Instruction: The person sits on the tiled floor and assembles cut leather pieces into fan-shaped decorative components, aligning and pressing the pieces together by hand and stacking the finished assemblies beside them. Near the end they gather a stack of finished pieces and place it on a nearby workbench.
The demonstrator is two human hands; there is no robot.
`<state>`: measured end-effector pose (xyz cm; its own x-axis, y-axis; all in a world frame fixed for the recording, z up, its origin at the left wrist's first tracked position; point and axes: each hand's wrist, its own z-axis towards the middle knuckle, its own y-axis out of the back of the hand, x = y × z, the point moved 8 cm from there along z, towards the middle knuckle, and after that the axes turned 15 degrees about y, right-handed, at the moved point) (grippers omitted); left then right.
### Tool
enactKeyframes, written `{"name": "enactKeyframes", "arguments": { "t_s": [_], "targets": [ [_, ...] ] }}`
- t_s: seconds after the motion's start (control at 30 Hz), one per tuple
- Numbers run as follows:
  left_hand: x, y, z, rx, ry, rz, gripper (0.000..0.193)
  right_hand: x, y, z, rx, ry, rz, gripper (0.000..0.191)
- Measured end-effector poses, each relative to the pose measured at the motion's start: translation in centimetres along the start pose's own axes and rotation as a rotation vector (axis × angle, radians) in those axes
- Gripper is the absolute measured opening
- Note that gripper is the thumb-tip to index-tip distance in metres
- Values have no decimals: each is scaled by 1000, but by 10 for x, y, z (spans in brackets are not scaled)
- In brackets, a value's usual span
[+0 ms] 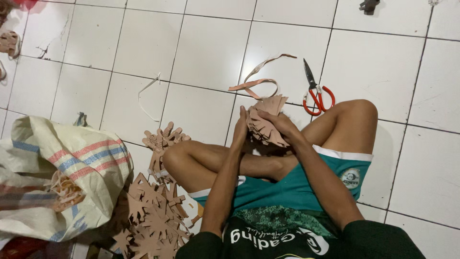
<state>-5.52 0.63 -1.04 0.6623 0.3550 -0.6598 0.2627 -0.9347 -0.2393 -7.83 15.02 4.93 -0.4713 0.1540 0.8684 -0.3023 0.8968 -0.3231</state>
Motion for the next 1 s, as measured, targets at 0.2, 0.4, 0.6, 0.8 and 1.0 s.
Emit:
{"name": "enactKeyframes", "arguments": {
  "t_s": [0.2,0.4,0.6,0.8,1.0],
  "targets": [
    [6,14,-30,-194,-202,-85,88,-2,-25,-1,20,137,1,66],
    [-2,24,-19,-199,-133,92,103,-5,-28,8,-47,198,-14,70],
    [6,34,-18,-89,91,107,110,-4,-13,17,-94,133,-84,76],
    [-12,8,-27,115,33,-34,98,-38,6,22,-88,13,-80,82],
    [-26,-8,-46,-83,42,160,99,-43,13,16,-30,109,129,76]
  ]
}}
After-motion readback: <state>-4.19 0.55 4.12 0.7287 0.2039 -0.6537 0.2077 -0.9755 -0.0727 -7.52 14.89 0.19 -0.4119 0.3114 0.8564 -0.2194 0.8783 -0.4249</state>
